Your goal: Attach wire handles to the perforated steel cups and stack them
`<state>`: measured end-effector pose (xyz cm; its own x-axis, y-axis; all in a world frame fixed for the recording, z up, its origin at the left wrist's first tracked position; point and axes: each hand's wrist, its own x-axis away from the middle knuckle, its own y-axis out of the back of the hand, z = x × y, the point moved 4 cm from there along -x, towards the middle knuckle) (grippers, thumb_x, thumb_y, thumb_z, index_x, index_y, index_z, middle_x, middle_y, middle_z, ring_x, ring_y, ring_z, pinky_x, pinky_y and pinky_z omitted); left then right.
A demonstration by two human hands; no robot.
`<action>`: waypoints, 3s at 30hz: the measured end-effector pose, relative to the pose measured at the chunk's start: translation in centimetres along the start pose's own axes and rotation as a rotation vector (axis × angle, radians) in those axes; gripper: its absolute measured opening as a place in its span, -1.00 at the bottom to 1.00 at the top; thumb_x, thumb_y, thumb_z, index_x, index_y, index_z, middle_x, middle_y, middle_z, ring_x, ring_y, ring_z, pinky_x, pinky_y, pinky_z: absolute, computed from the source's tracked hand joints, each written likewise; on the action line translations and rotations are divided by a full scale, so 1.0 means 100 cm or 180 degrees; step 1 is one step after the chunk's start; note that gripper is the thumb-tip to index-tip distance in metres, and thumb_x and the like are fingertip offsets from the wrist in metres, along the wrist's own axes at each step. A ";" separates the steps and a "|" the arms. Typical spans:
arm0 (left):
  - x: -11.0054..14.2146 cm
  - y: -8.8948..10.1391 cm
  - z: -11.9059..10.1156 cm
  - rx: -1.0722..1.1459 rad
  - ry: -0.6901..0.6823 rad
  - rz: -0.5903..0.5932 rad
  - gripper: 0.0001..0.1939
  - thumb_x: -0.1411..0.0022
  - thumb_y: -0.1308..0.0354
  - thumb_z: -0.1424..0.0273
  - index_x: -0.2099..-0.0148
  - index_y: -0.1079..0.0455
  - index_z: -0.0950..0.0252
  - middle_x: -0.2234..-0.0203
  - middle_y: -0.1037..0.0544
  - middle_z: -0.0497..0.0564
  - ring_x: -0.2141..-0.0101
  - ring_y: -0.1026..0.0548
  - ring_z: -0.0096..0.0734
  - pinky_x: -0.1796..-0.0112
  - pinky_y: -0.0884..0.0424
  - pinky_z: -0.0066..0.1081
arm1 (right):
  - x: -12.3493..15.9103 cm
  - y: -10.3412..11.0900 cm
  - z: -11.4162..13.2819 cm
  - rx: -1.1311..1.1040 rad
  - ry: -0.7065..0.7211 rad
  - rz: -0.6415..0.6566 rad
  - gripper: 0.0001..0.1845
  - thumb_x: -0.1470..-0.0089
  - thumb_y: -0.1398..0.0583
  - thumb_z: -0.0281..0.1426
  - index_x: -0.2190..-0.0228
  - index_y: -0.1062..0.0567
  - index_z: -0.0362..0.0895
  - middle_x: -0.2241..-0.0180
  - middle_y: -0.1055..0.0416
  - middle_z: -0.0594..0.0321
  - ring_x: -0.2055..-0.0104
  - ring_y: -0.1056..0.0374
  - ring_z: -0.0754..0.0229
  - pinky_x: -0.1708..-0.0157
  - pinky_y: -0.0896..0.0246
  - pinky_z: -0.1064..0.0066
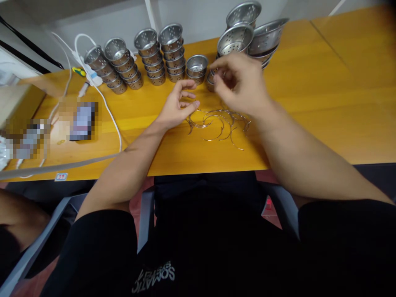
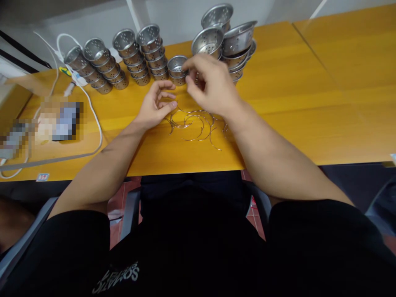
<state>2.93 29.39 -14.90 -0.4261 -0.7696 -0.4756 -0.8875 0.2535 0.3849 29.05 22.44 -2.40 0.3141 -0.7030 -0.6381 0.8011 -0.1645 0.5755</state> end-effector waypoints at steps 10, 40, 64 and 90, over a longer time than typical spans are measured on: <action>-0.009 0.009 0.036 0.0024 -0.0075 -0.0500 -0.25 -0.58 -0.58 -0.21 -0.56 -0.48 -0.06 -0.50 -0.58 0.24 -0.19 -0.75 0.01 0.00 -0.90 -0.05 | 0.018 -0.067 -0.013 -0.0280 -0.0007 0.0720 -0.33 -0.49 -0.45 0.05 -0.50 -0.68 0.25 -0.62 -0.57 0.03 -0.74 -0.40 -0.53 -0.76 -0.37 -0.60; -0.006 0.022 0.044 -0.0283 0.0158 -0.0280 0.20 -0.43 -0.72 -0.28 -0.73 -0.15 0.03 -0.67 -0.48 0.41 -0.61 -0.59 0.39 -0.61 -0.65 0.38 | -0.017 -0.081 -0.030 0.0129 -0.0178 0.0977 -0.54 -0.69 -0.32 0.12 0.17 -0.70 0.10 0.04 -0.77 -0.03 -0.12 -0.68 -0.39 -0.34 -0.66 -0.34; -0.008 0.048 0.015 -0.1111 0.0110 -0.0409 0.21 -0.25 -0.90 0.09 -0.72 -0.35 0.12 -0.72 -0.45 0.33 -0.81 -0.30 0.46 -0.89 -0.15 0.27 | 0.007 -0.051 -0.008 0.0356 -0.0036 0.1239 -0.60 -0.78 -0.16 -0.19 -0.33 -0.75 0.13 -0.42 -0.65 -0.09 -0.40 -0.62 -0.36 -0.50 -0.62 -0.23; -0.015 0.036 -0.017 -0.0694 0.0182 -0.0425 0.08 -0.38 -0.71 -0.34 -0.64 -0.36 0.00 -0.59 -0.61 0.27 -0.66 -0.54 0.41 -0.77 -0.45 0.30 | 0.015 -0.042 -0.026 0.0963 0.0013 0.2178 -0.82 -0.51 -0.38 -0.41 0.04 -0.85 0.04 0.01 -0.88 0.06 0.01 -0.76 -0.23 -0.04 -0.60 -0.04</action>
<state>0.69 30.48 -11.46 -0.2916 -0.8212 -0.4905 -0.8736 0.0198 0.4862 27.51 23.85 -7.10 0.6943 -0.7142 -0.0886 0.2511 0.1250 0.9599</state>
